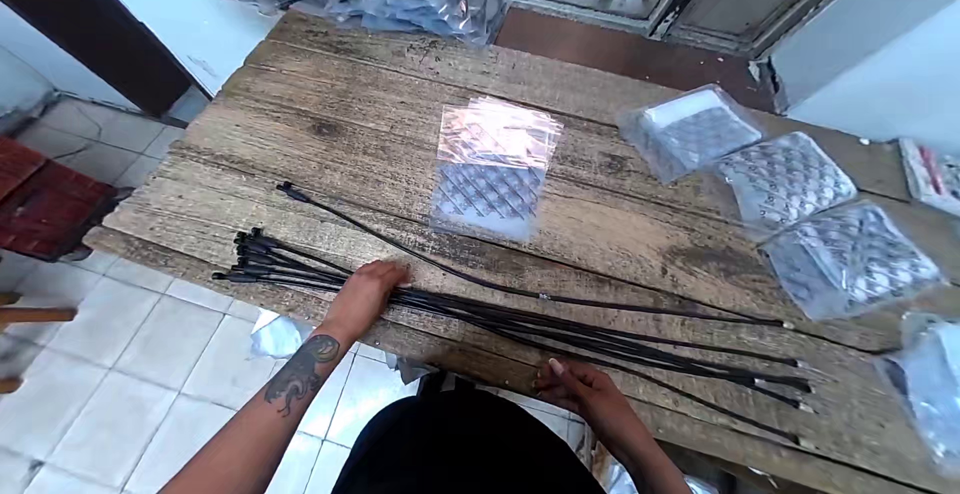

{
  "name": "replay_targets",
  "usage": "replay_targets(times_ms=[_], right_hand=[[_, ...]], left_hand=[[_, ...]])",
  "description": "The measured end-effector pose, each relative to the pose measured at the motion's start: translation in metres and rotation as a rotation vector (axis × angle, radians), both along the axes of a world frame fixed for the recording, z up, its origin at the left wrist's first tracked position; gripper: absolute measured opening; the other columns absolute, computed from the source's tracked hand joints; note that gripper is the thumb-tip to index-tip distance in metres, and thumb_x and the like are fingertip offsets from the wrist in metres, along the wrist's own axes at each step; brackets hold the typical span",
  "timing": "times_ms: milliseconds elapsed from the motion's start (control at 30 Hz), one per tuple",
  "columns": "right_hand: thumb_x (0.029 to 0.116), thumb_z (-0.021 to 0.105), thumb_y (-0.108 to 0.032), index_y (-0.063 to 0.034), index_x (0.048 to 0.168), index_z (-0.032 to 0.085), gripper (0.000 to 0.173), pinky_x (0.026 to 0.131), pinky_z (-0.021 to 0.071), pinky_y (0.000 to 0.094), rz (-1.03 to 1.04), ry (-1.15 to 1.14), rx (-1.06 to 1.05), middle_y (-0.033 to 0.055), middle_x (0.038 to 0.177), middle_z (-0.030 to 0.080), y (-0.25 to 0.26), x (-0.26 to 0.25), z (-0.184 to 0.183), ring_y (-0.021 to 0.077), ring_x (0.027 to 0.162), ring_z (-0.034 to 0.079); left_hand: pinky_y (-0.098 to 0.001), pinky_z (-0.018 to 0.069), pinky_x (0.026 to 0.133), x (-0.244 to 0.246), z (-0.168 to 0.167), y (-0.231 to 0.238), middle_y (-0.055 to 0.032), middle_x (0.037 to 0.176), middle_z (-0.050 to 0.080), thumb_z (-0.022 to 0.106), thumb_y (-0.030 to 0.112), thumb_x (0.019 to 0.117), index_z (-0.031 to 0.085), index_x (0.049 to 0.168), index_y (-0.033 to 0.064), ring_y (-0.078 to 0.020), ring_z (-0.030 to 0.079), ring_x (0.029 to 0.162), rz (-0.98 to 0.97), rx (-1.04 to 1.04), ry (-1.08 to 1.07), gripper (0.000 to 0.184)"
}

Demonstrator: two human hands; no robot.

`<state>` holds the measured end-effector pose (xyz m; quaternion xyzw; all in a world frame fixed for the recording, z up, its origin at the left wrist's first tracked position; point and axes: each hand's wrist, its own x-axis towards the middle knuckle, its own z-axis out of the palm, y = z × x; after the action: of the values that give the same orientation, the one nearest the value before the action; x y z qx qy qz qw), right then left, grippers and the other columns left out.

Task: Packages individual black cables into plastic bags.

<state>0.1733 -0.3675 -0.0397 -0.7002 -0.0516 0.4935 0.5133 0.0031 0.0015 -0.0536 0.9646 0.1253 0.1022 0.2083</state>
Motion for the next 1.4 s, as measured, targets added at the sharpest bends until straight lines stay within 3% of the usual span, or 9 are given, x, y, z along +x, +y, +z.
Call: replay_targets(times_ms=[167,367,567,733,967,1067,1200,1300,1400], right_hand=[[0.1086,0.05,-0.018,0.0049,0.114,0.068,0.029,0.082,0.064,0.0375,-0.068,0.029,0.016,0.0142,0.101,0.077,0.0,-0.007,0.0,0.0237,0.088,0.076],[0.1071,0.053,-0.016,0.0034,0.115,0.066,0.024,0.079,0.0633,0.0352,-0.123,-0.005,-0.005,0.014,0.099,0.076,-0.002,-0.01,0.0,0.0226,0.085,0.076],[0.1101,0.039,-0.036,-0.0038,0.14,0.049,0.046,0.102,0.0559,0.0456,-0.366,0.088,0.398,0.0149,0.127,0.07,-0.018,0.014,0.006,0.0292,0.118,0.068],[0.1134,0.03,-0.019,-0.0082,0.107,0.054,0.027,0.083,0.0644,0.0316,-1.037,-0.099,0.386,0.0021,0.092,0.075,-0.031,0.049,0.023,0.0149,0.089,0.076],[0.1094,0.038,-0.005,0.0018,0.113,0.054,0.018,0.083,0.0645,0.0348,-0.855,-0.244,0.321,0.0106,0.098,0.075,-0.016,0.022,0.045,0.0211,0.09,0.076],[0.1093,0.038,-0.004,0.005,0.114,0.057,0.022,0.086,0.0633,0.0404,-0.883,-0.168,0.354,0.0191,0.101,0.075,-0.028,0.03,0.057,0.0284,0.09,0.076],[0.1134,0.032,-0.026,-0.0009,0.124,0.053,0.034,0.085,0.0634,0.044,-1.029,-0.119,0.37,0.0182,0.103,0.075,-0.071,0.054,0.065,0.0313,0.093,0.076],[0.113,0.022,-0.041,-0.0056,0.116,0.054,0.048,0.083,0.0626,0.043,-1.153,-0.218,0.307,0.0094,0.098,0.076,-0.117,0.073,0.063,0.0249,0.094,0.076],[0.1135,0.029,-0.03,-0.0083,0.097,0.053,0.036,0.073,0.0636,0.0358,-1.332,-0.269,0.253,0.0034,0.076,0.07,-0.146,0.081,0.056,0.0176,0.076,0.074]], left_hand=[[-0.0503,0.0559,0.093,0.001,-0.002,-0.012,-0.0125,0.102,0.072,0.072,0.028,0.0945,0.076,0.101,0.0052,-0.0309,0.069,0.101,-0.067,-0.006,-0.075,0.023],[-0.0523,0.0515,0.098,-0.006,-0.041,-0.033,-0.0114,0.107,0.072,0.072,0.02,0.0931,0.075,0.099,0.0058,-0.0331,0.066,0.11,-0.068,0.107,-0.163,0.016],[-0.0442,0.0591,0.08,-0.005,0.044,-0.036,-0.0068,0.088,0.071,0.059,0.028,0.1025,0.071,0.103,0.0068,-0.0234,0.071,0.084,-0.087,-0.025,-0.112,0.025],[-0.0439,0.0557,0.085,0.002,0.055,-0.029,-0.0059,0.091,0.074,0.058,0.022,0.1023,0.076,0.102,0.0074,-0.0228,0.071,0.09,-0.17,-0.028,-0.169,0.023],[-0.0512,0.0539,0.093,0.026,0.042,-0.032,-0.0034,0.107,0.077,0.062,0.014,0.1006,0.074,0.125,0.0192,-0.0239,0.073,0.096,-0.246,-0.082,-0.054,0.028],[-0.0594,0.0497,0.087,0.041,0.025,-0.045,-0.0042,0.103,0.074,0.07,0.032,0.0956,0.076,0.12,0.0243,-0.0277,0.069,0.098,-0.254,-0.045,0.014,0.027],[-0.0591,0.0534,0.086,0.06,0.005,-0.077,-0.0144,0.097,0.071,0.062,0.025,0.1013,0.073,0.107,0.0056,-0.0363,0.07,0.095,-0.209,0.01,-0.016,0.023],[-0.0592,0.0517,0.086,0.062,0.006,-0.082,-0.0145,0.094,0.071,0.061,0.013,0.0995,0.071,0.103,0.0037,-0.0358,0.07,0.091,-0.225,0.058,-0.043,0.013],[-0.0665,0.0424,0.087,0.054,0.006,-0.068,-0.012,0.09,0.071,0.057,0.011,0.0977,0.072,0.101,0.0061,-0.0367,0.068,0.086,-0.248,0.167,-0.074,0.016]])
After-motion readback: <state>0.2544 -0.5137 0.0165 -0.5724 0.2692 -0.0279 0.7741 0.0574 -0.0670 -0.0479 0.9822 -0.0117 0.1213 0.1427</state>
